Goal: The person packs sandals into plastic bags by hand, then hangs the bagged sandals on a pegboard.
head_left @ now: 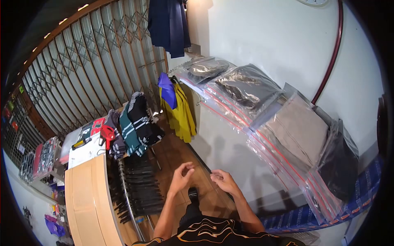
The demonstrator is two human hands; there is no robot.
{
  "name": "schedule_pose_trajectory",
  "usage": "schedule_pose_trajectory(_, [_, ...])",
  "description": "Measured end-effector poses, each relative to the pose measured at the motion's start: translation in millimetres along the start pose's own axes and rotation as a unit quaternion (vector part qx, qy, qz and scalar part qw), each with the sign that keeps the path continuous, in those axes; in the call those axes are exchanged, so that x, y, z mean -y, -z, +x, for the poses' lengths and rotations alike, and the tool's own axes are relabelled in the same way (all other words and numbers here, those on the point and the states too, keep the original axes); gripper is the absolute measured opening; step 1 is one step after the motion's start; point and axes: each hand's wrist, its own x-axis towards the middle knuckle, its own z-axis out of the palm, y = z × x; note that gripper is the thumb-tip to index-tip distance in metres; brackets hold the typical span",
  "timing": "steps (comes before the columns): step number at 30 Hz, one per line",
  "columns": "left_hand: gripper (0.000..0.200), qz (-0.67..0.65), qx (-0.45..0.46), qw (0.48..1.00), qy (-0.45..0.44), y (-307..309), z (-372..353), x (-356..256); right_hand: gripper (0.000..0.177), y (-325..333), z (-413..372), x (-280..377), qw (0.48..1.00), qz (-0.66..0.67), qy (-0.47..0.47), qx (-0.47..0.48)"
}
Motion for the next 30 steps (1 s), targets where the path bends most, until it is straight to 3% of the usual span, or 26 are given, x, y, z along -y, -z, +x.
schedule_pose_trajectory(5, [0.032, -0.054, -0.021, 0.996, -0.073, 30.0, 132.6, -44.2, 0.035, 3.2, 92.5, 80.8, 0.998, 0.024, 0.066, -0.010])
schedule_pose_trajectory(8, [0.033, -0.060, -0.031, 0.992, -0.109, 50.1, 215.4, -68.9, 0.037, 2.9, 154.8, 136.0, 0.994, 0.079, 0.068, -0.021])
schedule_pose_trajectory(11, [0.035, -0.023, -0.059, 0.983, -0.174, 66.3, 293.8, -97.9, 0.042, -2.4, 213.3, 176.9, 0.984, 0.105, 0.133, -0.056])
schedule_pose_trajectory(14, [0.035, -0.010, -0.065, 0.972, -0.224, 77.4, 364.1, -122.3, 0.045, -6.4, 270.7, 211.8, 0.968, 0.096, 0.190, -0.134])
schedule_pose_trajectory(17, [0.040, 0.005, -0.068, 0.965, -0.253, 83.2, 431.2, -133.3, 0.055, -10.1, 323.9, 233.3, 0.933, 0.198, 0.203, -0.223])
schedule_pose_trajectory(19, [0.044, 0.031, -0.074, 0.967, -0.241, 85.1, 471.6, -138.1, 0.071, -9.4, 353.7, 241.9, 0.907, 0.093, 0.227, -0.343])
schedule_pose_trajectory(20, [0.048, 0.058, -0.086, 0.968, -0.231, 85.4, 490.2, -140.1, 0.085, -7.8, 363.3, 247.9, 0.906, 0.097, 0.204, -0.358])
schedule_pose_trajectory(23, [0.056, 0.145, -0.110, 0.956, -0.229, 86.1, 538.4, -142.6, 0.090, -3.1, 399.0, 249.3, 0.873, 0.068, 0.187, -0.445])
schedule_pose_trajectory(25, [0.063, 0.161, -0.105, 0.956, -0.220, 85.6, 569.0, -132.9, 0.093, 4.4, 418.4, 242.8, 0.871, 0.087, 0.170, -0.452])
schedule_pose_trajectory(30, [0.073, 0.150, 0.005, 0.983, -0.105, 86.4, 613.3, -113.6, 0.093, 17.3, 438.8, 227.6, 0.869, 0.091, 0.108, -0.473])
